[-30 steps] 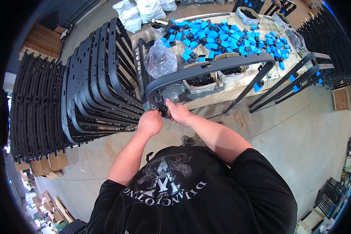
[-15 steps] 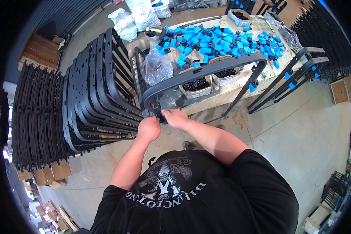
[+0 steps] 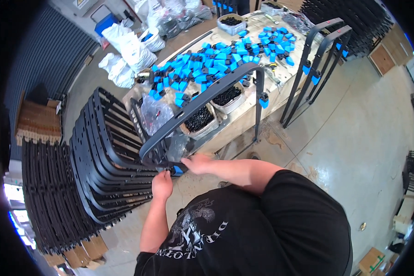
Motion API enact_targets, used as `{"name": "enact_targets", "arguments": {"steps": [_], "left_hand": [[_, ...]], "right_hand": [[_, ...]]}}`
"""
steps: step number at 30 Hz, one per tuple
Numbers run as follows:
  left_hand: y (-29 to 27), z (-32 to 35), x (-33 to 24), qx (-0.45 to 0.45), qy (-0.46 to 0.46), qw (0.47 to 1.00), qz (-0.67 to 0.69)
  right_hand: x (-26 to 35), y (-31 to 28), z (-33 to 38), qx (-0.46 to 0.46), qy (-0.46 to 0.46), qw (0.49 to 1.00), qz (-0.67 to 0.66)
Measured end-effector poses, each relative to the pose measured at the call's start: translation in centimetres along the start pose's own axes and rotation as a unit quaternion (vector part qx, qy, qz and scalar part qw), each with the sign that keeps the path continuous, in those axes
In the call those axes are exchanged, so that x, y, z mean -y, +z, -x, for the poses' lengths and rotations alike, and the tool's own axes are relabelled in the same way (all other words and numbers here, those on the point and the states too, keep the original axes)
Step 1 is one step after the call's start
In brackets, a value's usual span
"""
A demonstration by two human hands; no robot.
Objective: Assembling metal frame components by attaching plastic parts with screws.
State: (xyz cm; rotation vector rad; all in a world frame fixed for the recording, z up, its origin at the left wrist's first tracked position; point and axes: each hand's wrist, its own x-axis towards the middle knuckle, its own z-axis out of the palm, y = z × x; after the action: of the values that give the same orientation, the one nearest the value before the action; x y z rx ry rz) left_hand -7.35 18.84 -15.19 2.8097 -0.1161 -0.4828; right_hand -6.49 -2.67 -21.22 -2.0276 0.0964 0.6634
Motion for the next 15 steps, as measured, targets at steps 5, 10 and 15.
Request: {"name": "enact_targets", "arguments": {"steps": [5,10,15], "left_hand": [[6.9,1.8,5.0,-0.186,-0.072,0.937,0.287],[13.5,6.7,8.2,0.013,-0.251,0.942,0.221],[26.5,8.9,16.0,0.341,-0.063,0.916,-0.202]], "right_hand": [[-16.2,-13.8,4.8,-0.196,0.152,0.969,0.019],[-21.4,-33.2,2.3,-0.527,0.084,0.824,0.192],[-20.7,-41.9,-5.7,-0.459,0.162,0.839,0.242]]}}
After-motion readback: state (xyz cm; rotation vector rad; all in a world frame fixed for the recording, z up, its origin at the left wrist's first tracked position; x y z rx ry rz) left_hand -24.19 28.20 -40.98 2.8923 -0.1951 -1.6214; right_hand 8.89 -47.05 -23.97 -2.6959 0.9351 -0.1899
